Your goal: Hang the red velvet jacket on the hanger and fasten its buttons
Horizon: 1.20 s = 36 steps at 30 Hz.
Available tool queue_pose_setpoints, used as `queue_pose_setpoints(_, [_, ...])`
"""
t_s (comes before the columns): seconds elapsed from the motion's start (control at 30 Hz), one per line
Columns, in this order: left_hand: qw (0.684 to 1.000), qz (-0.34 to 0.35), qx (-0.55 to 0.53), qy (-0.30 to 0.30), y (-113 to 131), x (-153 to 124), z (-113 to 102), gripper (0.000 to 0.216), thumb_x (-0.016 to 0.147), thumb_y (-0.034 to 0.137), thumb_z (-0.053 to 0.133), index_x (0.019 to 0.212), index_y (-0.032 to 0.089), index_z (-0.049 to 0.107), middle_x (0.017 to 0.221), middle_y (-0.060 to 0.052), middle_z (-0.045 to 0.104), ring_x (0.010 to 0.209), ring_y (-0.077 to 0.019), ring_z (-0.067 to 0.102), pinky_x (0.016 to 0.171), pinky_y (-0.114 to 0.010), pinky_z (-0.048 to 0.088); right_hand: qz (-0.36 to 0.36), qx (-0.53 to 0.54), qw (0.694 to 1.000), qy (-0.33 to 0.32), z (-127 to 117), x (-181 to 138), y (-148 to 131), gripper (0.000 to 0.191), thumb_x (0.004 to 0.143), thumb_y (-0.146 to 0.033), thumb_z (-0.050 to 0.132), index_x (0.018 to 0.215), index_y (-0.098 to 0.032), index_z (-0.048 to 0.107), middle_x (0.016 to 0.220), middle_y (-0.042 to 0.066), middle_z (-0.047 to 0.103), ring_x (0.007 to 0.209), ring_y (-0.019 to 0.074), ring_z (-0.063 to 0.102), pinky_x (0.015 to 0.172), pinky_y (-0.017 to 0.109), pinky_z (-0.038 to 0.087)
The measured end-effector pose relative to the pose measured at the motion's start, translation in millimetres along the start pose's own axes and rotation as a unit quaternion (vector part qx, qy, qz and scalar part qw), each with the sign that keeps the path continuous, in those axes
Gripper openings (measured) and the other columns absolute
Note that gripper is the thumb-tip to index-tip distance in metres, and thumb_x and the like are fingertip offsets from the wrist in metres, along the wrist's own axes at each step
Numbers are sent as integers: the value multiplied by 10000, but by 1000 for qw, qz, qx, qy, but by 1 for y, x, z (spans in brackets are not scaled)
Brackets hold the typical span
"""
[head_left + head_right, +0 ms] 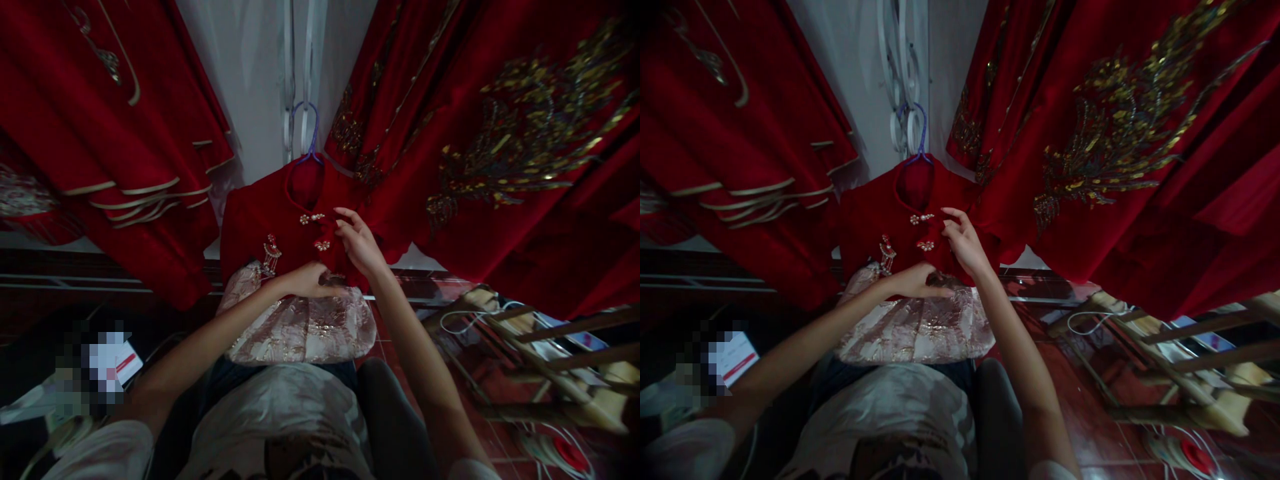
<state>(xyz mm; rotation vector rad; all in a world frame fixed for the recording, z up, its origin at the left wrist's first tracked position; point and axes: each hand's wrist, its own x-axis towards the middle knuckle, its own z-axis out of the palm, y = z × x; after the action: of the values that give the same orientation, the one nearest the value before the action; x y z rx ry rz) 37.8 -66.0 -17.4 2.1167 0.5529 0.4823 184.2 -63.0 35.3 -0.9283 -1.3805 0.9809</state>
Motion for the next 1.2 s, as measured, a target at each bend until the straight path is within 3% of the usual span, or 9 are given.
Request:
queue_pose_setpoints(0.1, [994, -28, 105, -27, -6, 6, 21, 376, 804, 513, 584, 730, 149, 642, 661, -26, 656, 598, -144, 582, 573, -236, 428, -17, -22, 999, -20, 4, 3, -7, 374, 807, -239, 487, 1177, -273, 444, 851, -2, 572, 692, 131, 542, 613, 257, 458])
queue_pose_setpoints(0.23, [963, 10, 267, 31, -4, 9, 36, 271, 864, 389, 523, 859, 159, 665, 869, -94, 710, 821, -224, 648, 741, -298, 473, -32, -47, 997, -44, 6, 5, -11, 381, 836, -270, 470, 1215, -293, 433, 917, 11, 587, 747, 144, 574, 646, 278, 491])
queue_pose_setpoints(0.3, [956, 7, 294, 7, 4, 7, 39, 263, 877, 335, 498, 834, 144, 673, 835, -123, 711, 845, -252, 664, 788, -329, 476, -41, -53, 997, -37, 4, 8, -12, 396, 842, -279, 469, 1234, -296, 420, 958, 19, 590, 784, 148, 584, 673, 286, 504])
queue_pose_setpoints(0.5, [967, 2, 6, -256, 42, -18, 52, 430, 976, 312, 321, 791, 162, 678, 498, -5, 624, 572, -121, 627, 685, -213, 471, -65, -37, 997, 15, 1, 19, -6, 367, 854, -306, 486, 1216, -278, 431, 974, 26, 593, 807, 136, 591, 662, 263, 518])
queue_pose_setpoints(0.63, [953, 39, -106, -282, 57, -29, 49, 410, 977, 330, 356, 818, 159, 692, 601, -12, 675, 628, -94, 639, 695, -177, 461, -26, -55, 998, -31, -1, 17, -2, 322, 841, -363, 534, 1142, -262, 479, 891, 12, 584, 741, 130, 570, 529, 223, 489])
queue_pose_setpoints(0.83, [995, 34, -45, -87, 44, -35, 26, 336, 927, 379, 475, 834, 136, 688, 703, -38, 704, 646, -105, 642, 644, -188, 441, -82, -186, 979, 15, -7, 8, 0, 263, 836, -415, 594, 975, -193, 571, 894, 46, 625, 680, 115, 550, 518, 223, 471])
queue_pose_setpoints(0.97, [995, -11, -59, 82, 20, -37, 5, 345, 899, 417, 506, 758, 144, 663, 685, -30, 684, 621, -108, 619, 609, -201, 444, -68, -204, 976, -35, -3, -3, 3, 232, 866, -398, 556, 939, -182, 601, 817, 30, 654, 619, 93, 568, 521, 200, 468])
queue_pose_setpoints(1.1, [942, -45, -44, 329, -24, -37, -20, 219, 870, 317, 514, 769, 167, 636, 719, -18, 671, 673, -118, 617, 631, -216, 453, 23, -206, 967, -147, 14, -14, 14, 217, 886, -341, 519, 987, -171, 610, 787, 26, 676, 563, 95, 603, 473, 191, 468])
queue_pose_setpoints(1.2, [864, -62, 13, 499, -61, -40, -34, 112, 801, 248, 583, 881, 173, 602, 827, -20, 649, 682, -105, 594, 648, -220, 457, 90, -342, 921, -162, 33, -18, 29, 215, 878, -288, 546, 1040, -161, 608, 780, 48, 696, 646, 147, 663, 584, 244, 513])
